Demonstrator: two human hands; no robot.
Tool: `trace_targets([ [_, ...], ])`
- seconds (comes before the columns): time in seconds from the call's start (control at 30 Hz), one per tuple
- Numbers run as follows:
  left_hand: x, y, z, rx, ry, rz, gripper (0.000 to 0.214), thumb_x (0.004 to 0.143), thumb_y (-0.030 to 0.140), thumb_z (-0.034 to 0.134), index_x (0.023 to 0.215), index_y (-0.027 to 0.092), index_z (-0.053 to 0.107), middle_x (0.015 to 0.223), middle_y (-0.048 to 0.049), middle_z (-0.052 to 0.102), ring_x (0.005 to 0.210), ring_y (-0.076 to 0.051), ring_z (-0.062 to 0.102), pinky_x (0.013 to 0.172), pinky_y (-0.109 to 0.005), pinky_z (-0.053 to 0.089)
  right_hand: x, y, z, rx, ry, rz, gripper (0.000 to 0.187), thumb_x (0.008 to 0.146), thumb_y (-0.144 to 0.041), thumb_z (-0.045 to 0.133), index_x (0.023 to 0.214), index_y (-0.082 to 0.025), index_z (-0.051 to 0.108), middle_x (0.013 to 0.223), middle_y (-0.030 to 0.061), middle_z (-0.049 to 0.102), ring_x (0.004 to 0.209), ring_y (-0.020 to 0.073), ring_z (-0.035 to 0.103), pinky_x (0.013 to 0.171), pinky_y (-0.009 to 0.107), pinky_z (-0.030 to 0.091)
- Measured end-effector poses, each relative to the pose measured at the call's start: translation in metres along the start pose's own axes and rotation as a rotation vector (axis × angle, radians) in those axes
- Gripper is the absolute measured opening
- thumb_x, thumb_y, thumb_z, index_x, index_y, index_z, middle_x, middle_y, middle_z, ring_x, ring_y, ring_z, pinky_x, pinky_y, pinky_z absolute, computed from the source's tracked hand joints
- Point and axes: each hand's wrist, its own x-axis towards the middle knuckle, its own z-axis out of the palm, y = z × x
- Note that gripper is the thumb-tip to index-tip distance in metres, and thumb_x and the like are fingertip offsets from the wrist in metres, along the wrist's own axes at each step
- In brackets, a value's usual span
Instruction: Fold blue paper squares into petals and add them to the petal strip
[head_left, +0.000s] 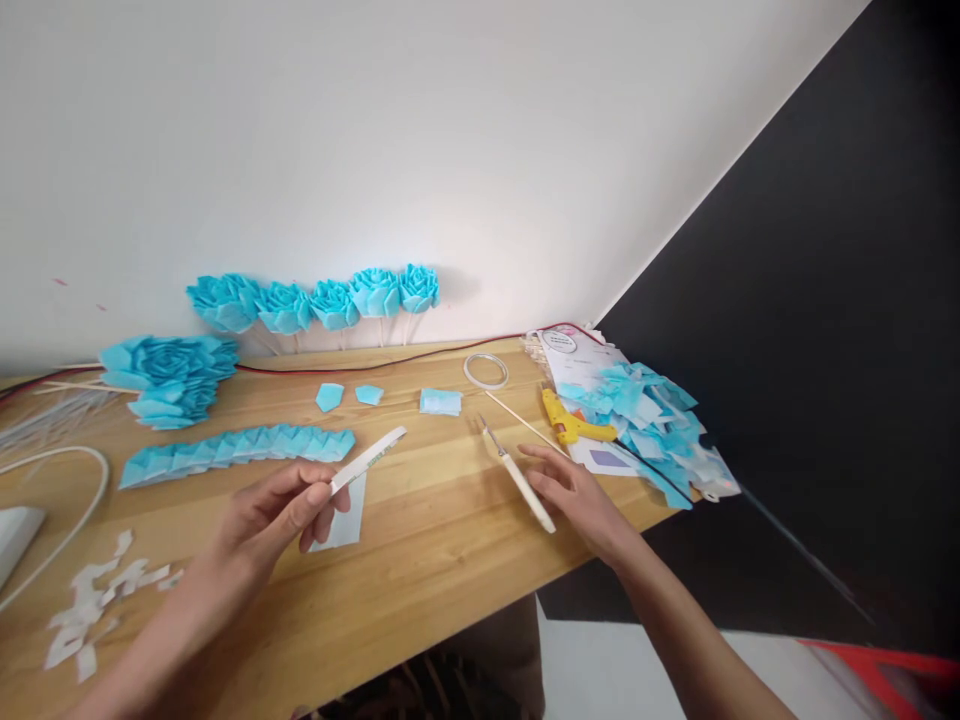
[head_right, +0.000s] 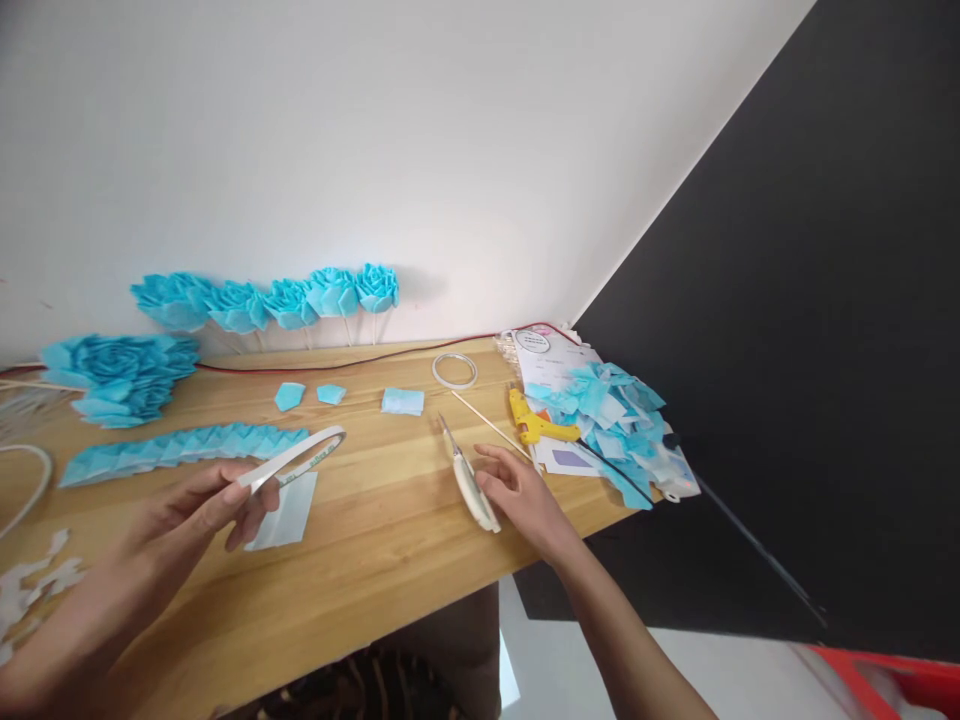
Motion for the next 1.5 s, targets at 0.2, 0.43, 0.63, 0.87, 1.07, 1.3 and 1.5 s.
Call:
trace_targets([
  [0.2,0.000,-0.002,0.010,0.196,-0.043,0.099,0.023,0.090,0.039,0.050,0.084,0.020,0.063,0.072,-0.0014,0.059,0.063,-0.014,0.053,0.057,-0.022,0.044,-0.010,-0.001,0.007,-0.075,-0.076,-0.011,0.066,0.075,-0.038,0.069,0.135,-0.022,0.047,0.093,0.0029,0.063,0.079,0.0166,0.061,0.076,0.034,0.051],
  [0.43,0.003,0.010,0.038,0.499,-0.164,0.312,0.015,0.091,0.027,0.049,0.089,0.021,0.062,0.089,-0.0049,0.067,0.080,-0.018,0.062,0.071,-0.026,0.048,-0.016,-0.003,-0.010,0.430,-0.254,0.045,0.059,0.074,-0.045,0.071,0.126,-0.021,0.056,0.098,0.0064,0.062,0.076,0.0152,0.059,0.072,0.030,0.048],
  [0.63,0.027,0.001,0.057,0.689,-0.148,0.448,0.021,0.089,0.024,0.050,0.101,0.024,0.068,0.105,-0.0074,0.068,0.095,-0.022,0.063,0.078,-0.031,0.050,-0.016,0.003,0.002,0.776,-0.457,-0.033,0.047,0.076,-0.048,0.068,0.111,-0.017,0.063,0.093,0.0091,0.061,0.077,0.0174,0.058,0.071,0.031,0.047],
  [0.87,0.042,0.027,0.070,0.109,-0.062,0.003,0.028,0.082,0.040,0.059,0.094,0.018,0.070,0.075,-0.0018,0.065,0.055,-0.011,0.047,0.051,-0.022,0.038,-0.019,-0.004,0.017,0.765,-0.610,-0.047,0.054,0.073,-0.049,0.072,0.116,-0.017,0.061,0.089,0.0080,0.061,0.082,0.0186,0.059,0.079,0.034,0.045],
  [1.07,0.048,0.021,0.079,-0.271,-0.060,-0.214,0.031,0.074,0.045,0.067,0.072,0.015,0.062,0.055,0.0050,0.046,0.048,-0.006,0.034,0.046,-0.019,0.026,-0.015,-0.005,0.021,0.716,-0.653,-0.025,0.061,0.070,-0.054,0.072,0.118,-0.020,0.059,0.092,0.0081,0.060,0.083,0.0189,0.057,0.078,0.034,0.044],
  [1.3,0.044,0.017,0.078,-0.332,-0.068,-0.239,0.032,0.078,0.046,0.063,0.071,0.015,0.057,0.062,0.0030,0.050,0.049,-0.006,0.038,0.047,-0.020,0.027,-0.015,-0.009,0.024,0.674,-0.660,-0.052,0.064,0.071,-0.056,0.071,0.121,-0.019,0.057,0.092,0.0087,0.059,0.084,0.0192,0.057,0.077,0.034,0.043],
  [1.5,0.041,0.016,0.077,-0.368,-0.051,-0.233,0.031,0.075,0.045,0.066,0.076,0.015,0.059,0.063,0.0036,0.051,0.050,-0.006,0.037,0.047,-0.020,0.025,-0.016,-0.016,0.025,0.625,-0.680,-0.049,0.064,0.071,-0.057,0.070,0.121,-0.018,0.057,0.092,0.0079,0.059,0.082,0.0181,0.055,0.072,0.030,0.042],
])
